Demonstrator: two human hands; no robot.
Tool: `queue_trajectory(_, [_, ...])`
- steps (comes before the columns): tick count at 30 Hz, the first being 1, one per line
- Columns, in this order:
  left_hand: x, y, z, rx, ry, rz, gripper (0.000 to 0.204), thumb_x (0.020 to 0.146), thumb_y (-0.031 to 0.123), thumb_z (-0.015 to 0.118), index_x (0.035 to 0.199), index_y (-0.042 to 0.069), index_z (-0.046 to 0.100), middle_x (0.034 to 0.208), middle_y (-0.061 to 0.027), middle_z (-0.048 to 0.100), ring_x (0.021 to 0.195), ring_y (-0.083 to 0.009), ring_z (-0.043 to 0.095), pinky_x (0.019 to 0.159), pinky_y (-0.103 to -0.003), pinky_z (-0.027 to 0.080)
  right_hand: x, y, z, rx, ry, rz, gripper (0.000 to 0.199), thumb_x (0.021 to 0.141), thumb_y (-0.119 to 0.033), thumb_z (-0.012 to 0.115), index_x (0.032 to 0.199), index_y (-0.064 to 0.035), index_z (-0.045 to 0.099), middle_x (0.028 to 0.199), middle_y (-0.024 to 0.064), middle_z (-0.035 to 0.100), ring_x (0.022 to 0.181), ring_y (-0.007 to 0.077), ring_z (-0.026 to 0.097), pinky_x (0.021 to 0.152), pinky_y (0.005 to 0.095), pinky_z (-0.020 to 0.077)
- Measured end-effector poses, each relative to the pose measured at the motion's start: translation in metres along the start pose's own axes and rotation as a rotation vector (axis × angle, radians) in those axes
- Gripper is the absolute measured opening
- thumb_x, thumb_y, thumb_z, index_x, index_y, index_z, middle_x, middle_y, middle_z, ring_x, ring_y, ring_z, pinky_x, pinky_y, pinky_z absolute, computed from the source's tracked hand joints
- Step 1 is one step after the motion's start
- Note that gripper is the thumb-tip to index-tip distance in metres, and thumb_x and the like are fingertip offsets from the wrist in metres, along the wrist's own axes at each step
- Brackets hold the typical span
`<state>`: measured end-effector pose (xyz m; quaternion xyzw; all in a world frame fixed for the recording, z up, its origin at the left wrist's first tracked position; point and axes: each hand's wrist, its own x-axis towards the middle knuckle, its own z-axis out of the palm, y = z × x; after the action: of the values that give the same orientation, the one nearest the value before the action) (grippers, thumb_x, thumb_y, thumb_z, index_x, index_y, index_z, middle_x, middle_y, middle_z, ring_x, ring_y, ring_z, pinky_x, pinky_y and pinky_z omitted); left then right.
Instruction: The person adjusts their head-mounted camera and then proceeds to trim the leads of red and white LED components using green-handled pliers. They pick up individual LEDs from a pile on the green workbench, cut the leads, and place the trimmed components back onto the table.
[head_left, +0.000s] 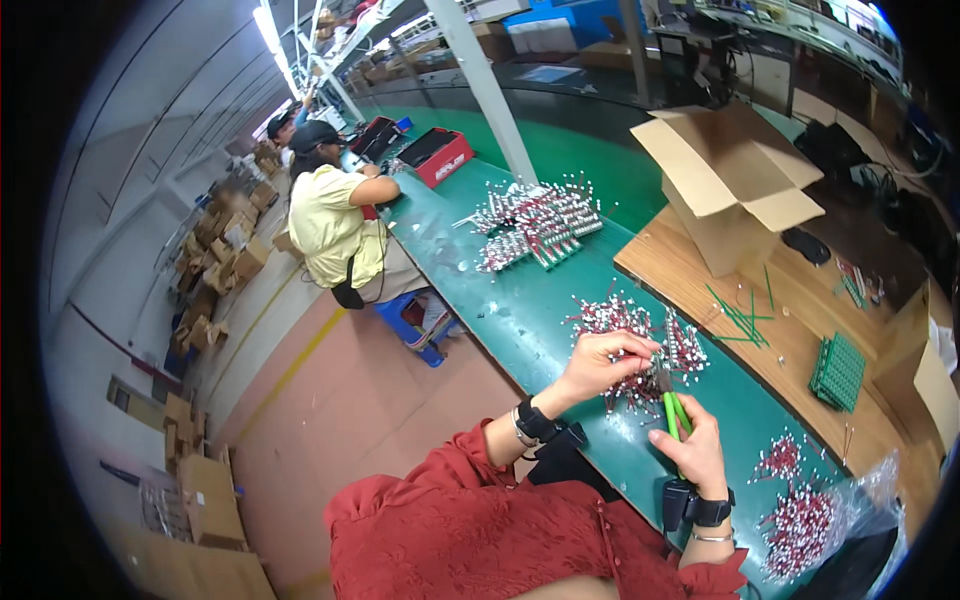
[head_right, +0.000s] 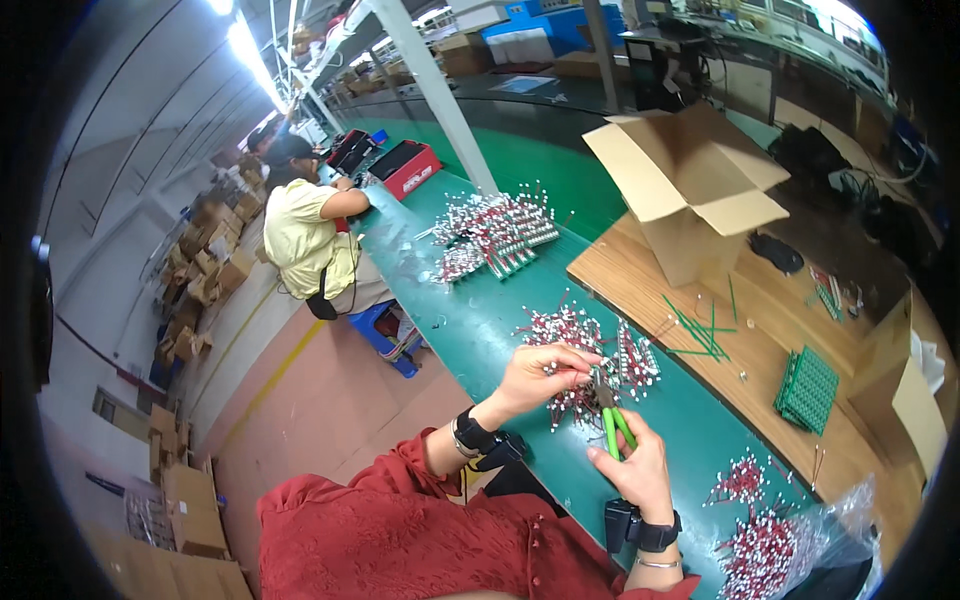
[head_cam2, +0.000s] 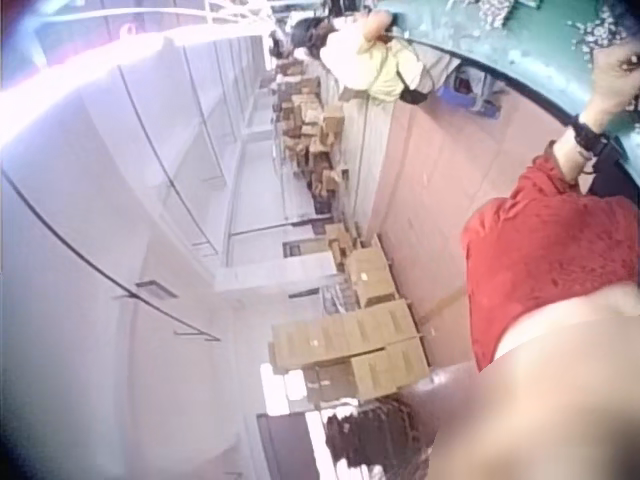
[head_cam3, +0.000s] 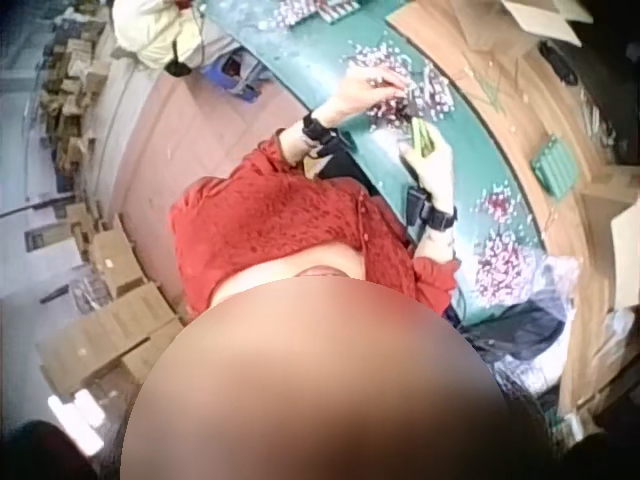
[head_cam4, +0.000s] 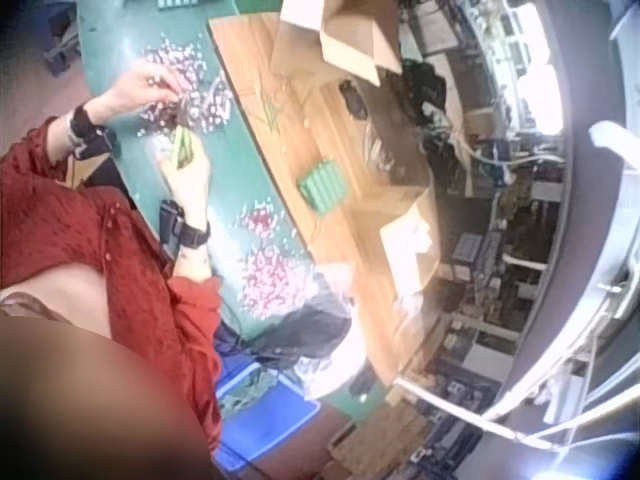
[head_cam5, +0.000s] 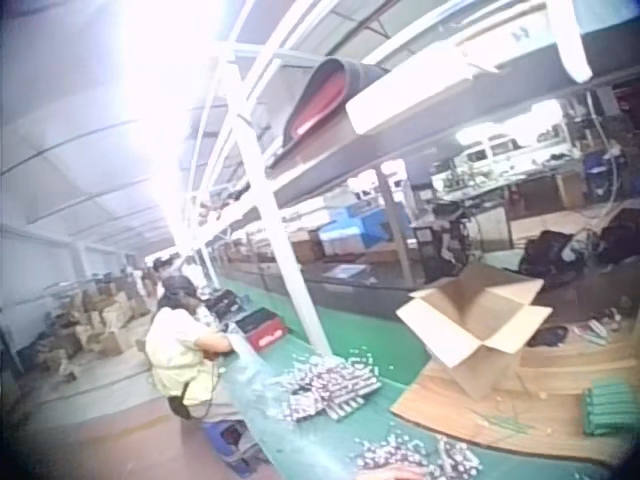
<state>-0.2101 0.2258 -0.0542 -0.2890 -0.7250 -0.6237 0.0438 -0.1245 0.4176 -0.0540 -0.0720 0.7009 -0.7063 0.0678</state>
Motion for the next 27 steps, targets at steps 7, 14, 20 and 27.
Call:
queue_trajectory(7, [0.004,-0.001,-0.003,0.057,-0.025,0.09,0.009,0.073,-0.002,0.066,0.082,0.0,0.065,0.092,-0.0107,0.067,0.085,-0.0165,0.063,0.074,-0.027,0.05,0.0,0.001,-0.004,-0.154,-0.019,-0.001,0.045,0.066,-0.01,0.072,0.106,0.0023,0.054,0.084,-0.0004,0.052,0.073,0.0078,0.046,0.066,0.0217,0.0427])
queue_trajectory(14, [-0.001,-0.001,-0.004,-0.27,-0.013,-0.155,0.009,0.076,-0.005,0.063,0.083,-0.001,0.064,0.096,-0.0155,0.064,0.088,-0.0179,0.061,0.075,-0.026,0.051,-0.001,0.013,-0.006,0.138,-0.131,0.154,0.04,0.069,-0.015,0.072,0.103,0.0013,0.057,0.081,-0.0031,0.049,0.069,0.0059,0.042,0.062,0.0205,0.0378])
queue_trajectory(20, [-0.002,-0.022,0.0,-0.66,0.282,-0.33,0.009,0.078,-0.003,0.062,0.087,-0.001,0.06,0.097,-0.0176,0.063,0.081,-0.0172,0.061,0.074,-0.028,0.051,0.0,0.002,-0.009,0.077,-0.012,0.034,0.04,0.069,-0.016,0.071,0.104,-0.0025,0.057,0.073,-0.005,0.044,0.069,0.0066,0.044,0.06,0.0202,0.0352])
queue_trajectory(27, [-0.007,-0.016,-0.012,-0.319,0.348,-0.353,0.015,0.077,0.0,0.065,0.092,-0.002,0.064,0.094,-0.0099,0.063,0.075,-0.0114,0.056,0.069,-0.024,0.047,0.0,0.0,0.002,-0.797,0.282,-0.077,0.053,0.061,-0.023,0.071,0.109,-0.0098,0.054,0.075,0.0056,0.049,0.07,0.024,0.054,0.061,0.0362,0.0442])
